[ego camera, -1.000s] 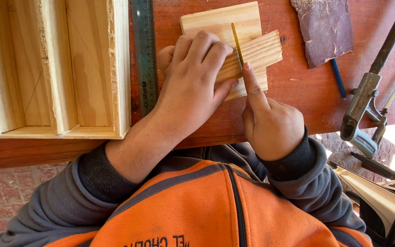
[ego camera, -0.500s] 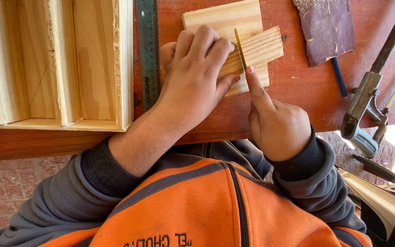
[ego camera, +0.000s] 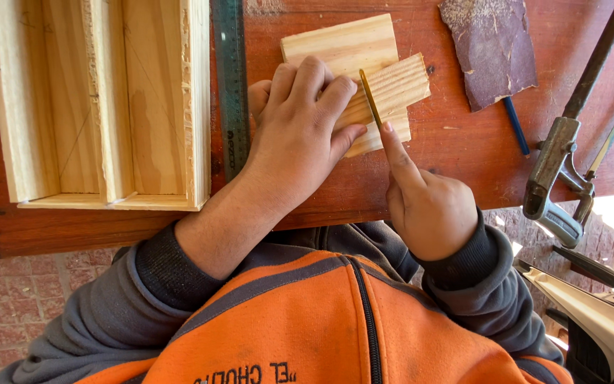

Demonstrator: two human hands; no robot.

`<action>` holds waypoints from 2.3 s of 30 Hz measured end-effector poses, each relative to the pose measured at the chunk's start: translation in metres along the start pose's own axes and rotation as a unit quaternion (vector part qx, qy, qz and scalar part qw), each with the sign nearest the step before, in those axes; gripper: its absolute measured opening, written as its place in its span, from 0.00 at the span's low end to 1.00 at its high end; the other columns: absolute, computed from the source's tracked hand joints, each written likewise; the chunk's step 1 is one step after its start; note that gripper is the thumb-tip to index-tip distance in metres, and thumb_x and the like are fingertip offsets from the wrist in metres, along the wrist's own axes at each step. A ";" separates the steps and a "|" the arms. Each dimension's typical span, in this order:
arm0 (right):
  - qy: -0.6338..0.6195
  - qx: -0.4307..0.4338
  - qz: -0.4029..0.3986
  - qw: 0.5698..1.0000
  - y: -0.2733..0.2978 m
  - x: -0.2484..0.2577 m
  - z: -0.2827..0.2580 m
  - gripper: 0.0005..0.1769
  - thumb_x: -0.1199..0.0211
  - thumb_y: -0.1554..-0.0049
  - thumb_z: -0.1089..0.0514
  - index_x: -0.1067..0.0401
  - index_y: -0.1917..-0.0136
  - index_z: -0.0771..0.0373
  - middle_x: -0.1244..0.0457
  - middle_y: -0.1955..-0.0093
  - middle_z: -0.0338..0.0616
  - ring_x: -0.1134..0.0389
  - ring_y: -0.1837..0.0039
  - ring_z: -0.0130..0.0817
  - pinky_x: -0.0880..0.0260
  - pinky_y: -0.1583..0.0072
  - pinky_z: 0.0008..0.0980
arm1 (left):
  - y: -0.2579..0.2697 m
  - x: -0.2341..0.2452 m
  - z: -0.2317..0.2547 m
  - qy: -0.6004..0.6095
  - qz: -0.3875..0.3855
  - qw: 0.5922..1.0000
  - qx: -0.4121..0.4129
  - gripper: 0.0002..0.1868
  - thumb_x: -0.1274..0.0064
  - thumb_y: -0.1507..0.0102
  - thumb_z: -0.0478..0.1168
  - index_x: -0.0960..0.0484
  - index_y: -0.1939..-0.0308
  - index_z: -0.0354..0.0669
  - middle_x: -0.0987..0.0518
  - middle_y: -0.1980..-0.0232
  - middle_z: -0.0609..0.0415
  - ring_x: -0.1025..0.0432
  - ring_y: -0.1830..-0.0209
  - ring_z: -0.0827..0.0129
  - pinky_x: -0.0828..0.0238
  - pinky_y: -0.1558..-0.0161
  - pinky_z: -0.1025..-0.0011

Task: The person sands a small wooden block with sandpaper, then uses a small saw to cut along a marked line on the block. The person continues to sand the cut edges and surfaces of the block.

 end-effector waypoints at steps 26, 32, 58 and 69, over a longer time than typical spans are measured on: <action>0.011 -0.015 0.020 1.000 -0.009 -0.008 0.000 0.41 0.43 0.36 0.59 0.41 0.11 0.53 0.39 0.75 0.45 0.39 0.75 0.53 0.40 0.70 0.56 | -0.002 -0.003 -0.003 0.021 -0.014 1.000 0.017 0.29 0.24 0.41 0.54 0.21 0.44 0.50 0.31 0.48 0.54 0.33 0.45 0.55 0.39 0.51 0.52; 0.031 -0.008 0.027 0.999 -0.001 -0.007 0.000 0.41 0.42 0.36 0.58 0.41 0.11 0.52 0.38 0.74 0.46 0.38 0.75 0.50 0.39 0.70 0.54 | -0.001 -0.008 -0.003 0.034 -0.018 0.999 0.014 0.29 0.25 0.40 0.52 0.22 0.43 0.47 0.30 0.47 0.52 0.33 0.45 0.53 0.37 0.49 0.51; 0.010 -0.012 0.034 0.999 -0.014 -0.010 0.000 0.40 0.43 0.34 0.57 0.43 0.11 0.54 0.38 0.75 0.41 0.40 0.75 0.47 0.40 0.70 0.52 | 0.001 -0.011 -0.002 0.032 -0.019 0.999 0.024 0.27 0.27 0.39 0.52 0.22 0.43 0.50 0.30 0.47 0.52 0.33 0.44 0.51 0.38 0.48 0.49; 0.013 0.005 0.107 0.994 -0.018 0.006 -0.004 0.39 0.44 0.37 0.57 0.35 0.14 0.44 0.36 0.74 0.46 0.29 0.70 0.52 0.28 0.65 0.52 | 0.002 -0.018 -0.002 -0.039 0.014 0.999 0.005 0.30 0.25 0.42 0.57 0.23 0.44 0.51 0.33 0.51 0.56 0.31 0.49 0.57 0.38 0.51 0.59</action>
Point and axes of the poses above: each hand's wrist, its own y-axis away from the middle knuckle, its own x-axis out of the back of the hand, z = x × y, the point moved 6 cm from there along -y, towards the middle knuckle
